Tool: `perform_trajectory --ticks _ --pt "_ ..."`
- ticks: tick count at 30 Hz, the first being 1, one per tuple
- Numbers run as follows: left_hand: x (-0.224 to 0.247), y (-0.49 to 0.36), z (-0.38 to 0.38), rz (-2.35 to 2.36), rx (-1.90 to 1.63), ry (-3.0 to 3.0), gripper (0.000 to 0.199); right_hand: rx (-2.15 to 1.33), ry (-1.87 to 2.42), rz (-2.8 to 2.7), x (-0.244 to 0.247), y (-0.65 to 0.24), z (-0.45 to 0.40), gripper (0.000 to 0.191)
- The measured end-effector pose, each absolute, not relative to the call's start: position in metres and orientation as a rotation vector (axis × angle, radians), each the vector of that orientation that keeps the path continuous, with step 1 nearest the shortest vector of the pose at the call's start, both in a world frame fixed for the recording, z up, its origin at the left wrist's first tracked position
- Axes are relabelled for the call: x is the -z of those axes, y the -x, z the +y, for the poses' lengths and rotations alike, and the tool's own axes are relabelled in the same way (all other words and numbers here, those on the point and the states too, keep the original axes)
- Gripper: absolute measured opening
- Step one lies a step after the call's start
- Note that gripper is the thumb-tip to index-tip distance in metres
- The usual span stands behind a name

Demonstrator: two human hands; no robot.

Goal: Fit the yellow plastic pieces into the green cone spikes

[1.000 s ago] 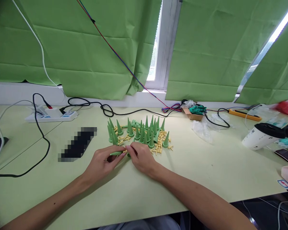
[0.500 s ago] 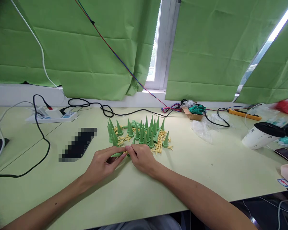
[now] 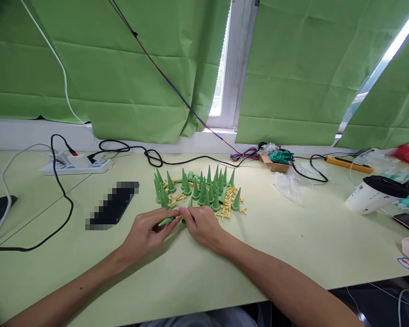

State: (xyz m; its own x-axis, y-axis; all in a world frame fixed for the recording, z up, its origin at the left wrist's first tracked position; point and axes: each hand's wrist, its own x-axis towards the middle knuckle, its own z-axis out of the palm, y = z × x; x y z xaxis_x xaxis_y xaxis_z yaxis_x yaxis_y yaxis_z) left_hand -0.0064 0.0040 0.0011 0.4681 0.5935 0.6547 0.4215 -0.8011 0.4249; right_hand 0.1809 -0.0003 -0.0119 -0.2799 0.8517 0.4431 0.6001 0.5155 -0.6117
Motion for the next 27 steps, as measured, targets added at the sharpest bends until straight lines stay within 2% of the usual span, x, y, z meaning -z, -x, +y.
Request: perform_trajectory --ticks 27 --pt "-0.0056 0.0057 0.0040 0.958 -1.237 -2.490 0.015 -0.404 1.153 -2.004 0.0161 -0.1813 -0.0004 0.056"
